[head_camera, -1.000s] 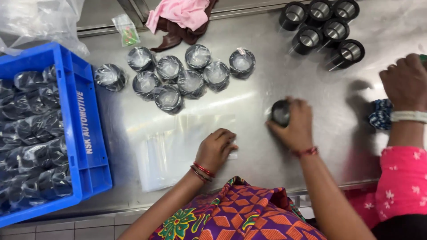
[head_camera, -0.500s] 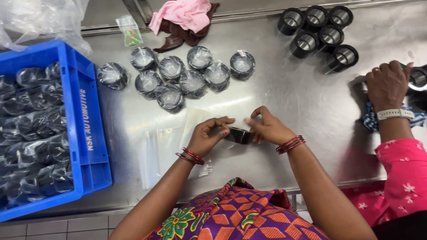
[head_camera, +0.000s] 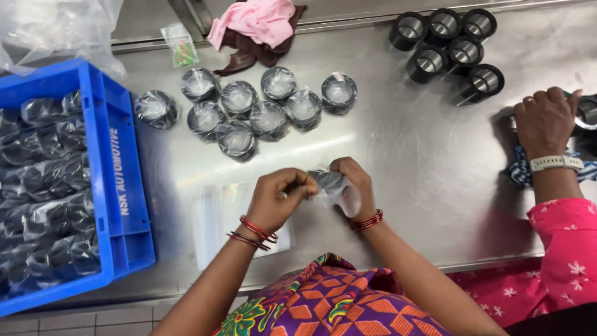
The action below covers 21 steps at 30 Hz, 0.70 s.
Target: Wrapping metal rings in plastic and placing them into a blue plastic crate.
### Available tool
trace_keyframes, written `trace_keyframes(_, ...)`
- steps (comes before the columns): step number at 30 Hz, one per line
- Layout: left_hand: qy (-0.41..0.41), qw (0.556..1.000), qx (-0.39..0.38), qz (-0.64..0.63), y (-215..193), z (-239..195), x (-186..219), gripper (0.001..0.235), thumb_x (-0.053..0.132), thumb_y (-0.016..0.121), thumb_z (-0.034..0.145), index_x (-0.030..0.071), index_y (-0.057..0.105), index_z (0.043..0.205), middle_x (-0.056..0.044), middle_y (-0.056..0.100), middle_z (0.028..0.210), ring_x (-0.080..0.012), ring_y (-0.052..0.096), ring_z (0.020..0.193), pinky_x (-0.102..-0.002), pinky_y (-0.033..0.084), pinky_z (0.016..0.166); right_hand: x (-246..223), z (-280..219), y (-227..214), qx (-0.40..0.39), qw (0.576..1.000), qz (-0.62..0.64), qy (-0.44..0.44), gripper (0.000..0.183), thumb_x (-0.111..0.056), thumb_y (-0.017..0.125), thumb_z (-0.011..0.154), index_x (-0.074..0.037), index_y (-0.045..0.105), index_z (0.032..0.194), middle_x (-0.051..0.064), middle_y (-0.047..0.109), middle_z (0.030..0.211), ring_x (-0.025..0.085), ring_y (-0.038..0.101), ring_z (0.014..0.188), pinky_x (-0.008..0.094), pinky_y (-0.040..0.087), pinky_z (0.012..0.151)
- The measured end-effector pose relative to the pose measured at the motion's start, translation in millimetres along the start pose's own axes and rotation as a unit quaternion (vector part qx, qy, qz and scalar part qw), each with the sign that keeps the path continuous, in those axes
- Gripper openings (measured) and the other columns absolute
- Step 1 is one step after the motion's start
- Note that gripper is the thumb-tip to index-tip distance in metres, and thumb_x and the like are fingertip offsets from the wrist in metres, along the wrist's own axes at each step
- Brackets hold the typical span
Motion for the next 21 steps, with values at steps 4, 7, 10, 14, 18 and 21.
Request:
trace_keyframes(4,-0.05,0.993,0.0,0.104,12,13,-29,0.04,0.014,0.084,0.071,0.002,0.072,0.106,-0.01,0.069,0.095,-0.0259,0.07,0.082,-0.034,0.056,0.069,2,3,-2,0.018,0.999,-0.017,0.041,0.03,-0.016,0.08,0.076,-0.001,0.061,0.093,0.012,0.062,0.095,0.032,0.065,0.086,0.038,0.052,0.076)
trace_keyframes(7,0.015,0.971,0.012,0.236,25,29,-60,0.045,0.016,0.086,0.063,0.006,0.073,0.105,-0.01,0.066,0.101,-0.0298,0.069,0.086,-0.038,0.056,0.073,-9,14,-22,-0.039,0.999,0.016,-0.004,0.034,-0.018,0.077,0.077,0.002,0.058,0.096,0.015,0.057,0.094,0.033,0.061,0.086,0.041,0.05,0.076)
trace_keyframes(10,-0.033,0.956,-0.01,0.291,32,40,-71,0.026,0.016,0.083,0.068,0.011,0.076,0.092,-0.006,0.068,0.102,-0.0305,0.07,0.089,-0.041,0.056,0.077,0,17,-38,-0.128,0.984,0.12,-0.008,0.043,-0.023,0.076,0.078,0.001,0.055,0.106,0.014,0.053,0.1,0.031,0.059,0.086,0.042,0.05,0.075)
trace_keyframes(14,-0.055,0.94,-0.045,0.332,39,40,-75,0.02,0.018,0.08,0.078,0.011,0.073,0.096,-0.007,0.068,0.105,-0.0313,0.069,0.096,-0.042,0.056,0.083,9,1,-26,-0.141,0.969,0.132,0.156,0.043,-0.031,0.083,0.079,-0.008,0.058,0.105,0.008,0.056,0.1,0.026,0.062,0.079,0.037,0.054,0.07)
trace_keyframes(18,0.012,0.979,-0.011,0.204,33,6,-32,0.059,0.016,0.081,0.071,0.006,0.058,0.124,-0.015,0.061,0.111,-0.0368,0.065,0.094,-0.043,0.055,0.082,-1,-6,-23,-0.003,0.993,-0.073,0.096,0.035,-0.026,0.086,0.075,-0.005,0.065,0.094,0.009,0.063,0.097,0.03,0.065,0.084,0.039,0.052,0.074)
trace_keyframes(21,0.117,0.941,0.103,0.301,16,-27,-32,0.06,0.014,0.078,0.078,-0.001,0.057,0.132,-0.022,0.057,0.119,-0.0444,0.062,0.103,-0.046,0.053,0.087,21,1,-33,0.07,0.97,-0.216,0.091,0.026,-0.014,0.077,0.074,-0.009,0.066,0.098,0.009,0.063,0.112,0.032,0.065,0.101,0.041,0.053,0.084)
Point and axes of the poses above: each hand's wrist, its own z-axis towards the middle knuckle, its own y-axis out of the palm, x = y × z, the point moved 1 cm from there along z, towards the middle knuckle
